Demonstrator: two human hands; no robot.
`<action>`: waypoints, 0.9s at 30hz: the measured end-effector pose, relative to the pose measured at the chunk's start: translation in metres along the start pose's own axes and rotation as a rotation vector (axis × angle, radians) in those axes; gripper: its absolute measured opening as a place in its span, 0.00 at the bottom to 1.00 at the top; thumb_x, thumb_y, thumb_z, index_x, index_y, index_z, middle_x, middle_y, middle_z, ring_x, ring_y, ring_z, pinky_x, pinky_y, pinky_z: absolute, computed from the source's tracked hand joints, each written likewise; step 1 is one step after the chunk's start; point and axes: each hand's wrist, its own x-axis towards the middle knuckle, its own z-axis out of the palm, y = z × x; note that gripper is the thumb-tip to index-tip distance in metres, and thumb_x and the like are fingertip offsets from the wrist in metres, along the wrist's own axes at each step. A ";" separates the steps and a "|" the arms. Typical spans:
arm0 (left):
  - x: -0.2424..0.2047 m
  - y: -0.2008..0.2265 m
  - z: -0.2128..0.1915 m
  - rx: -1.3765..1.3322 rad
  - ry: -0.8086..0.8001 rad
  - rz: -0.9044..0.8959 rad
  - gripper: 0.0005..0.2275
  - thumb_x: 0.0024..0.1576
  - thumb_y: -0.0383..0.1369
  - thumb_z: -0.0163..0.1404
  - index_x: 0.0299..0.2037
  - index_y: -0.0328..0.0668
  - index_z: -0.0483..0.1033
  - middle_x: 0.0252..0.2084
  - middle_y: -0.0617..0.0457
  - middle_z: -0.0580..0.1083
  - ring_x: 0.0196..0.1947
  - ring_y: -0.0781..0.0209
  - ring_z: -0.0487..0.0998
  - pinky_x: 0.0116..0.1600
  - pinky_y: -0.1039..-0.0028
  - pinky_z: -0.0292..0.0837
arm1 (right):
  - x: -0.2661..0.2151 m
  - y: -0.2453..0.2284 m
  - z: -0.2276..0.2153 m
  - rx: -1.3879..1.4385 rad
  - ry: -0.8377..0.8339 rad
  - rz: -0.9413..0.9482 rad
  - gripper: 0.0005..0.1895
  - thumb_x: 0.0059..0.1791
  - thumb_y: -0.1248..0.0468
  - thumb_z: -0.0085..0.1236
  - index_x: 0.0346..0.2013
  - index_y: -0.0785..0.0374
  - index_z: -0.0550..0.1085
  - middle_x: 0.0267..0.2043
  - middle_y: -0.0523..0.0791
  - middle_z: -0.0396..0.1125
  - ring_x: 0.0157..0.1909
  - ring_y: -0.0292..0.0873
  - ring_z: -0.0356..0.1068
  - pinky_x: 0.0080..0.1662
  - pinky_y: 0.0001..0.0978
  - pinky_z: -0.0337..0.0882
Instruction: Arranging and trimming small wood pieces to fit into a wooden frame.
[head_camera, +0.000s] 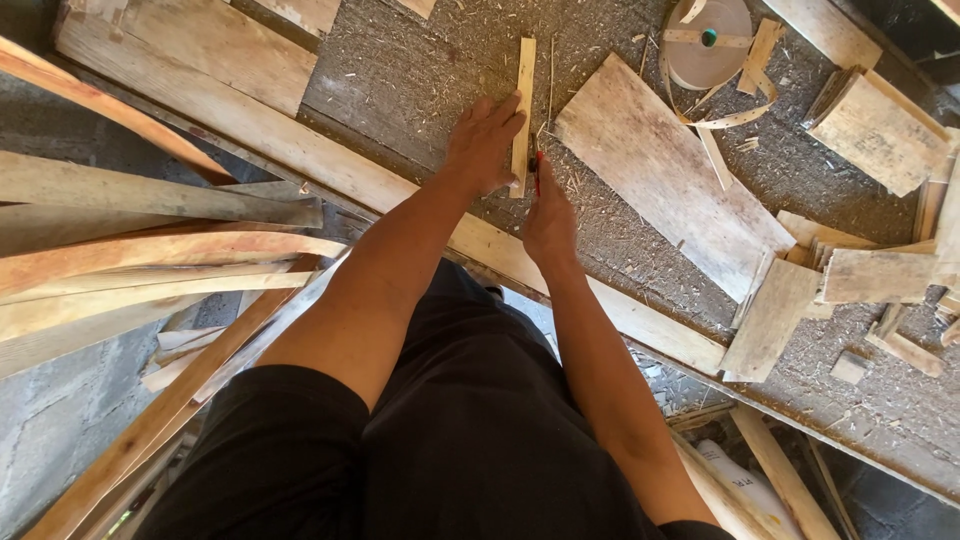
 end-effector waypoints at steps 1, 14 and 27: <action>0.000 -0.001 0.002 -0.003 0.002 -0.001 0.47 0.40 0.44 0.72 0.70 0.47 0.60 0.77 0.54 0.49 0.68 0.49 0.56 0.72 0.61 0.54 | -0.002 0.004 0.004 -0.003 -0.001 -0.001 0.36 0.53 0.75 0.46 0.76 0.64 0.50 0.48 0.62 0.71 0.42 0.60 0.76 0.41 0.52 0.77; 0.001 -0.001 0.005 0.059 0.036 0.032 0.45 0.40 0.45 0.71 0.69 0.42 0.62 0.76 0.50 0.53 0.64 0.49 0.60 0.69 0.63 0.58 | -0.029 0.020 0.027 -0.013 0.070 -0.147 0.39 0.51 0.76 0.48 0.76 0.65 0.49 0.45 0.63 0.71 0.43 0.65 0.74 0.43 0.56 0.73; 0.003 0.001 0.003 0.117 -0.047 -0.002 0.48 0.40 0.50 0.70 0.71 0.45 0.59 0.77 0.54 0.50 0.64 0.49 0.58 0.70 0.63 0.57 | -0.068 0.040 0.024 -0.146 -0.055 -0.166 0.40 0.48 0.73 0.45 0.75 0.66 0.47 0.48 0.70 0.67 0.43 0.70 0.72 0.43 0.60 0.73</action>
